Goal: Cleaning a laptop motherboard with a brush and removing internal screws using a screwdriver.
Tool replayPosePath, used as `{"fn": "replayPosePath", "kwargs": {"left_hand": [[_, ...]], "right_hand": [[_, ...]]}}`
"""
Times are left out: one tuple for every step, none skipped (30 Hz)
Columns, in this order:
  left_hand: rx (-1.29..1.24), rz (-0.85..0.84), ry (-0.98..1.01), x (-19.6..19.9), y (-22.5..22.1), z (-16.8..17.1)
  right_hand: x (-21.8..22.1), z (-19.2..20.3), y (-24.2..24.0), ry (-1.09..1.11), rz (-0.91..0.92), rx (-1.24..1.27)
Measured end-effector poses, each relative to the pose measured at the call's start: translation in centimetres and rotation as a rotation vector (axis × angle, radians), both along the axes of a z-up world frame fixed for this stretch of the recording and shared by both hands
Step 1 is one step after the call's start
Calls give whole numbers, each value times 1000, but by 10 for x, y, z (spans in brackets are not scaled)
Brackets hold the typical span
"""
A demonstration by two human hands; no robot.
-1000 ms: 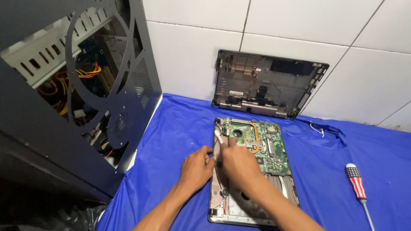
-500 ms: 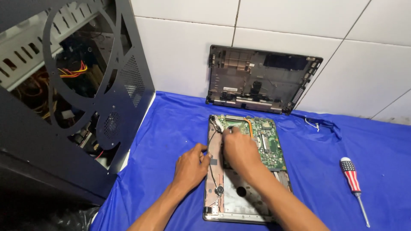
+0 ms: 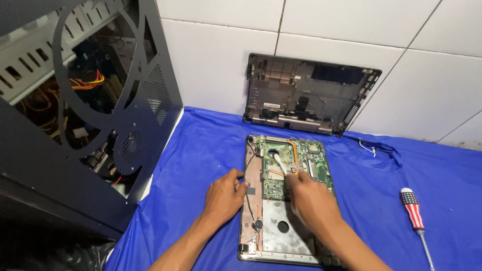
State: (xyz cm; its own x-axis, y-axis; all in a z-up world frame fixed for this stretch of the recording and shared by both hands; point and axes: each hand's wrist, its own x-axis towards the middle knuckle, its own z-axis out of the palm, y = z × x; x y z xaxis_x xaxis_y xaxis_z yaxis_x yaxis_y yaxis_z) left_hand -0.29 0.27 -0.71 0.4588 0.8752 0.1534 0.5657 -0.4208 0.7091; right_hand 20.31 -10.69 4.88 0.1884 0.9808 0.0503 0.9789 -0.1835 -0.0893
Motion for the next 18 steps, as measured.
{"fn": "replayPosePath", "kwargs": {"left_hand": [[-4, 1, -2, 0, -1, 0], [-12, 1, 3, 0, -1, 1], [-20, 1, 7, 0, -1, 2], [-22, -3, 9, 0, -1, 2], [-16, -2, 8, 0, -2, 3], [-8, -3, 8, 0, -2, 4], [-8, -10, 10, -1, -2, 3], [-4, -2, 21, 0, -2, 3], [1, 5, 32, 1, -2, 3], [3, -1, 30, 1, -3, 3], [7, 7, 46, 1, -4, 4], [10, 18, 61, 2, -5, 5], [12, 14, 59, 4, -6, 5], [16, 38, 70, 5, -7, 6], [20, 62, 80, 6, -7, 6], [26, 60, 85, 7, -8, 8], [8, 53, 76, 7, -8, 11], [-10, 44, 68, 8, -8, 13]], "right_hand": [[3, 7, -11, -2, 1, -4], [6, 14, -22, 85, -31, -39], [10, 21, -34, 172, -63, -75], [21, 32, -40, 175, -67, -77], [32, 42, -46, 261, -141, -36], [44, 53, -52, 348, -218, 8], [73, 43, -55, 351, -225, 10], [104, 33, -59, 249, -282, 107], [134, 23, -62, 145, -337, 204], [152, 16, -65, 143, -343, 208], [171, 8, -69, 151, -384, 239], [189, 1, -71, 159, -422, 271], [191, -11, -69, 157, -426, 274], [192, -24, -65, 289, -424, 248], [193, -38, -61, 421, -419, 222], [165, -23, -55, 427, -421, 228], [138, -8, -49, 485, -493, 116], [110, 7, -43, 545, -565, 4]]}}
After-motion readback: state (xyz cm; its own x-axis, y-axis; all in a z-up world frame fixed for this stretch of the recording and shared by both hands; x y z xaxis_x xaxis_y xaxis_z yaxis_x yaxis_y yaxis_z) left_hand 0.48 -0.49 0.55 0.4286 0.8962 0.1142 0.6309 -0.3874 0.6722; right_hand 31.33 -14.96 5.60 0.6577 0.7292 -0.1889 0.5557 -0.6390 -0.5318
